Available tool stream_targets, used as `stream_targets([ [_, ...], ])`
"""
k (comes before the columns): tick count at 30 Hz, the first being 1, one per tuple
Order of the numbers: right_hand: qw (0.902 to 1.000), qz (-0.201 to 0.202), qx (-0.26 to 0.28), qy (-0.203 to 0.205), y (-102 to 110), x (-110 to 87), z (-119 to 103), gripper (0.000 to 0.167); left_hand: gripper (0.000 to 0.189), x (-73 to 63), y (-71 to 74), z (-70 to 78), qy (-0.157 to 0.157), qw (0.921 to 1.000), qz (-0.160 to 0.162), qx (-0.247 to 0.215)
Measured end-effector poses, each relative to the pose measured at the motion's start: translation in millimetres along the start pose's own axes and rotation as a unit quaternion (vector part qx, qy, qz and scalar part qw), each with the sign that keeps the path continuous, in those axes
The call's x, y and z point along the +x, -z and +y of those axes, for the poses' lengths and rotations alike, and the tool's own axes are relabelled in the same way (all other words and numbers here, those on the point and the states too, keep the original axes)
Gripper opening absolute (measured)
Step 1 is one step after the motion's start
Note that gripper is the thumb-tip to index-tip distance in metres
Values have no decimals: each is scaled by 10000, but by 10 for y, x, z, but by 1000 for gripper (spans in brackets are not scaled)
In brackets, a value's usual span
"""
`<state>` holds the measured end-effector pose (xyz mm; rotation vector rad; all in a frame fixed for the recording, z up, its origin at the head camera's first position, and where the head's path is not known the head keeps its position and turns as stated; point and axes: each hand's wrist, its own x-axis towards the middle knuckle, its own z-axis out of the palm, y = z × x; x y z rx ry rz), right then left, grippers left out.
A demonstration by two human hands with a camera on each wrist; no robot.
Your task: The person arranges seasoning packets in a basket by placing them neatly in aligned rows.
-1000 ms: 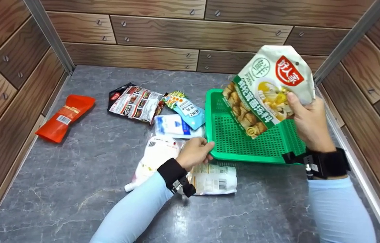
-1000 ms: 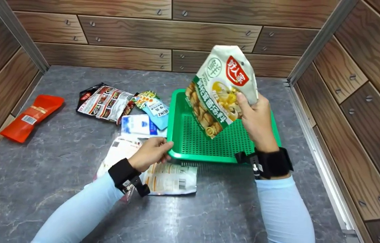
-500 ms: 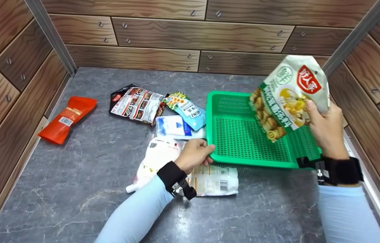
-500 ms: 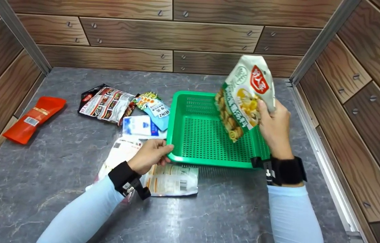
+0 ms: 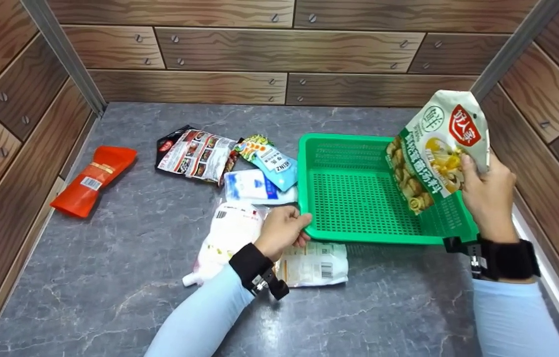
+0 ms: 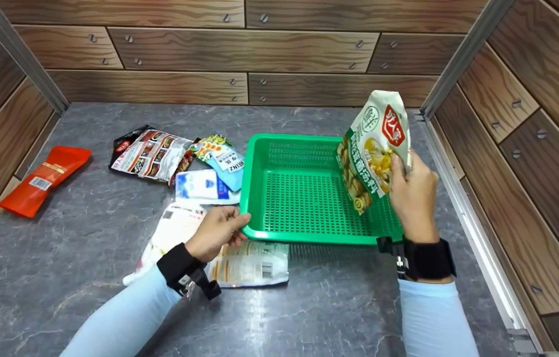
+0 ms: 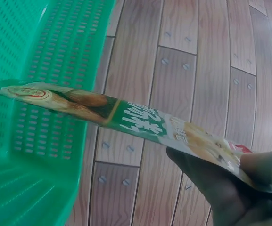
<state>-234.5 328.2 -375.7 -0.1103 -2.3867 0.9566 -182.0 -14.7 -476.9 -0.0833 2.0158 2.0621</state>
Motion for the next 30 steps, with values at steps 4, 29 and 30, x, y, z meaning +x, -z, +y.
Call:
stream_targets([
  [4,9998,24,-132,139,16,-14,46,39,25,-19,-9,-12,-72,9996,88,-241],
  [29,9957,322,-706,512,-118,-135,344,26,20,-72,-131,-33,-96,9980,448,-437],
  [30,9958,314,-716,482,-128,-134,355,27,20,-70,-134,-34,-91,9979,465,-451],
])
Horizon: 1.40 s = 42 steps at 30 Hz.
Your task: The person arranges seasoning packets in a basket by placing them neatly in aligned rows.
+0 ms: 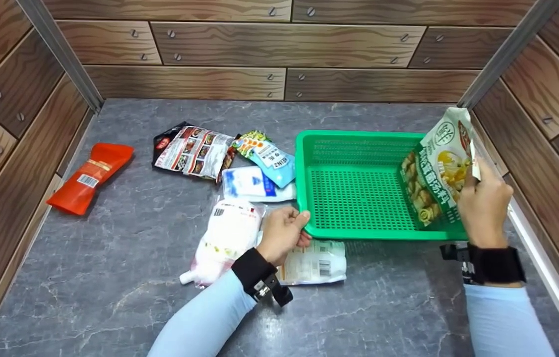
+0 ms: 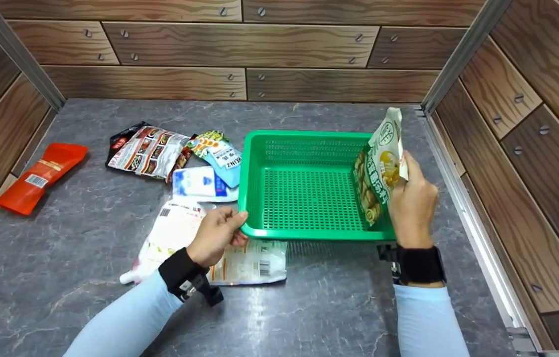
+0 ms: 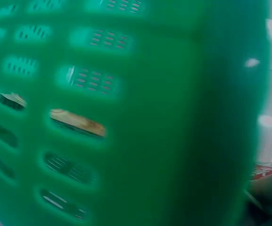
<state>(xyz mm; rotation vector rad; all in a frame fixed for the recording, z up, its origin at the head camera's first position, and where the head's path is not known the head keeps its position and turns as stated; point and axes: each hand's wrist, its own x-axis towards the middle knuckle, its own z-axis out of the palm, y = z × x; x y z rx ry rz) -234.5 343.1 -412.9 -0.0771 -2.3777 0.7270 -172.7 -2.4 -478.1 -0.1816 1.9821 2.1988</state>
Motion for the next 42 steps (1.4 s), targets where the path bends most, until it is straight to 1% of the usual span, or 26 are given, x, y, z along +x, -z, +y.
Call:
stream_targets([
  [5,9997,-70,-55,-217,-36,-6,34,33,24,-3,3,-23,37,9999,-19,-107],
  [7,9998,-22,-76,-189,-51,-20,54,36,24,-6,5,-34,43,9999,-36,-143],
  [10,9998,131,-92,-88,-84,-48,89,46,23,-10,8,-41,51,9999,-31,-121],
  [14,9997,233,-107,-49,-120,-74,116,53,21,-16,12,-43,30,10000,9,-82],
  [15,9996,239,-114,-51,-125,-76,120,52,21,-16,14,-44,13,10000,17,-71],
  [18,9996,246,-122,-43,-135,-78,133,39,22,-4,17,-54,-26,9998,15,-181],
  [20,9997,197,-115,-81,-141,-77,142,34,22,1,20,-55,-33,9998,-8,-212],
  [25,9994,-152,-211,-217,-144,-93,182,43,27,6,25,-39,-24,9997,-45,-234],
  [27,9992,-207,-273,-190,-140,-100,198,39,28,9,25,-36,-19,9997,-47,-251],
  [29,9993,-144,-316,-149,-136,-103,210,34,27,14,21,-38,-18,9997,-40,-258],
  [33,9992,112,-387,-49,-120,-98,238,25,27,15,14,-39,-35,9997,-30,-243],
  [38,9982,335,-467,150,-116,-123,265,21,25,11,5,-48,-29,9997,-25,-256],
  [42,9981,359,-476,124,-128,-138,262,20,22,14,-7,-40,-26,9995,-38,-309],
])
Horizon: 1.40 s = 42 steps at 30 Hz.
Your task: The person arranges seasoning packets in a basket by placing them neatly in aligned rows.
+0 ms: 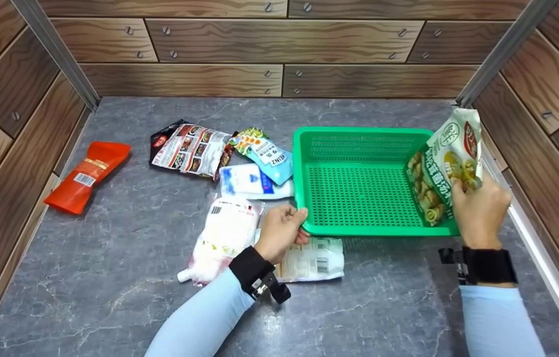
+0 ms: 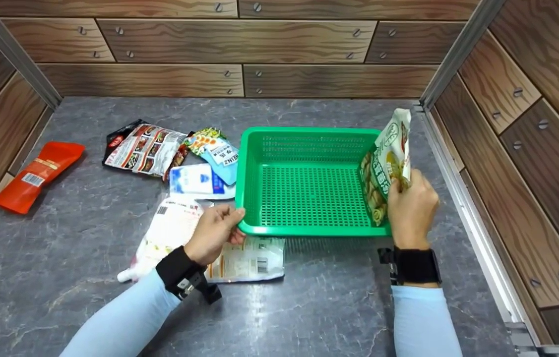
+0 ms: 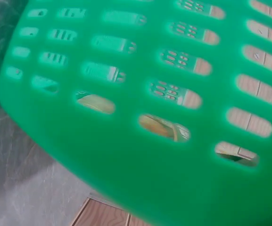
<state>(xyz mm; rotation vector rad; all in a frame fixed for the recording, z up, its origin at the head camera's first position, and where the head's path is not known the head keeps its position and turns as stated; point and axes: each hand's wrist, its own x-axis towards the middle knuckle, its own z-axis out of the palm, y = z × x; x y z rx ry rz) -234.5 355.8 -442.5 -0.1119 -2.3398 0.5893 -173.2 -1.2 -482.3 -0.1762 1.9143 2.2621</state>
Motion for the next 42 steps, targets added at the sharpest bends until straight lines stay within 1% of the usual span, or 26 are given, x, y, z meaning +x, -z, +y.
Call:
stream_targets([
  [4,9999,61,18,-154,-2,15,-5,22,22,3,-9,13,-21,10000,4,-33],
  [8,9991,174,185,-354,10,18,5,27,24,-1,-8,12,-11,10000,-13,-2],
  [12,9966,43,390,-726,56,41,-3,36,25,-3,2,23,19,10000,-44,13],
  [14,9951,-55,438,-886,78,51,-13,39,26,-3,6,31,56,10000,-46,29],
  [17,9931,-97,458,-1073,91,57,-14,40,27,-4,9,31,116,9999,-53,63],
  [19,9900,-128,460,-1329,91,62,-5,41,25,-6,10,34,179,9998,-69,89],
  [20,9869,-170,499,-1524,93,70,2,43,24,-3,9,32,216,9997,-84,108],
  [22,9795,-241,574,-1918,95,90,21,45,21,-50,0,94,211,9996,-106,124],
  [25,9702,-231,718,-2301,104,121,52,44,18,-130,-15,214,235,9995,-136,132],
  [27,9678,-152,805,-2380,111,131,63,41,17,-146,-19,240,233,9995,-139,154],
  [30,9665,-44,871,-2414,114,125,64,41,17,-75,-6,141,318,9993,-130,158],
  [33,9609,-84,997,-2580,130,121,61,46,19,-12,3,30,300,9994,-133,112],
  [37,9553,-145,1249,-2675,175,122,50,55,21,-14,8,10,251,9995,-189,50],
  [40,9562,-59,1433,-2551,216,131,23,55,23,-25,18,13,208,9995,-226,96],
  [42,9538,46,1637,-2518,246,146,-9,54,26,-33,32,17,205,9994,-237,160],
])
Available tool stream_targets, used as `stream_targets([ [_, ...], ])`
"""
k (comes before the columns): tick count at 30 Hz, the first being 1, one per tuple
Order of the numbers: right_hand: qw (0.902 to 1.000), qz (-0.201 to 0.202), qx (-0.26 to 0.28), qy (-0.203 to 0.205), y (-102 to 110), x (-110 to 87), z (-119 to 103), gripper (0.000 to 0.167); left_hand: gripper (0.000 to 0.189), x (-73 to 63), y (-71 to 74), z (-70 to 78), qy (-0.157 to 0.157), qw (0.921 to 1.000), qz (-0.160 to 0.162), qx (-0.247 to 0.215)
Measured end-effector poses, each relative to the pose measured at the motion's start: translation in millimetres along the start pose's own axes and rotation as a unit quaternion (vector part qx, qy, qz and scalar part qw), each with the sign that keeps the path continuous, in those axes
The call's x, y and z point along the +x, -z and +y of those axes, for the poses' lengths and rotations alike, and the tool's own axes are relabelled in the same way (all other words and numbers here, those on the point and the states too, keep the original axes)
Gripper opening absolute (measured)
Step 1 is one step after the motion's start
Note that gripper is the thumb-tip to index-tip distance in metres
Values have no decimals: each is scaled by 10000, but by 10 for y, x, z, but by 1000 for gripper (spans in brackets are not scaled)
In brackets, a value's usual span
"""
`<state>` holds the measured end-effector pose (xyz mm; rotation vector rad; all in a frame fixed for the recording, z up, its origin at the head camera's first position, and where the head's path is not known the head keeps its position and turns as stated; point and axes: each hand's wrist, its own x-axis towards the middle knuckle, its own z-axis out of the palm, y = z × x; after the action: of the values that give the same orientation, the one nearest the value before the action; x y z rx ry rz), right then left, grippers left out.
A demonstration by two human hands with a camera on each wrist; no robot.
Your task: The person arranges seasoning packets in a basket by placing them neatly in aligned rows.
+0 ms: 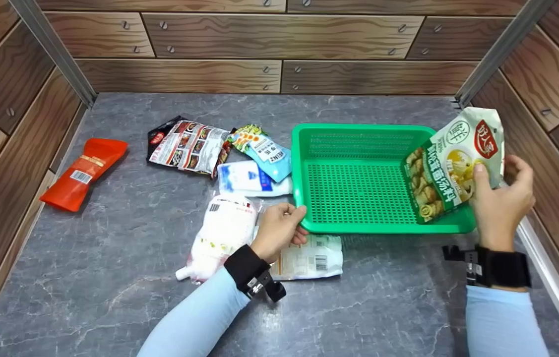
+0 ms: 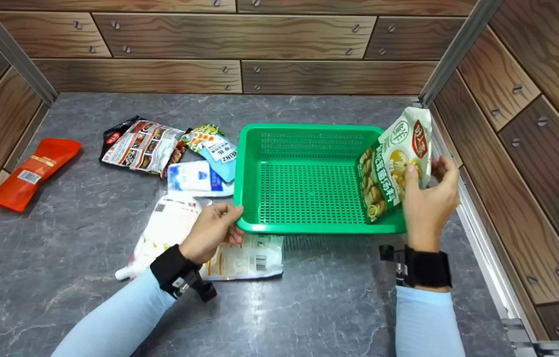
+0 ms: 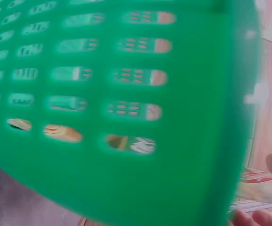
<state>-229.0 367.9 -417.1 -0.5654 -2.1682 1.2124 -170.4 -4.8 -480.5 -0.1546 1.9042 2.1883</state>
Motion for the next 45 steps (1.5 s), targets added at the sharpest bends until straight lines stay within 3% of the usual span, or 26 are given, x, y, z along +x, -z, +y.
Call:
stream_targets([
  [5,9992,113,372,94,44,-64,-180,61,37,-27,75,31,108,9999,55,71],
  [8,9963,463,214,688,72,-183,-328,65,41,-45,160,83,98,9997,162,166],
  [10,9877,833,170,1313,80,-290,-458,65,42,-48,239,131,40,9992,262,298],
  [13,9644,1243,300,2313,77,-468,-665,60,43,-31,385,213,-41,9980,456,445],
  [15,9504,1279,447,2799,53,-579,-799,54,44,-7,498,276,-43,9967,585,560],
  [21,9117,536,1020,3945,-202,-877,-992,46,39,73,916,489,87,9894,1219,780],
  [24,8944,125,1141,4323,-342,-985,-954,45,37,146,1091,575,185,9842,1587,769],
  [27,8810,-219,1084,4599,-454,-1043,-858,41,42,276,1228,640,344,9826,1708,639],
  [34,8602,-1119,930,4887,-656,-1125,-696,32,39,563,1590,619,707,9772,1916,574],
  [39,8487,-1602,845,4969,-724,-1183,-656,28,39,705,1797,551,976,9664,2270,702],
  [45,8138,-2249,786,5301,-828,-1296,-621,21,56,810,1972,510,1437,9506,2484,1182],
])
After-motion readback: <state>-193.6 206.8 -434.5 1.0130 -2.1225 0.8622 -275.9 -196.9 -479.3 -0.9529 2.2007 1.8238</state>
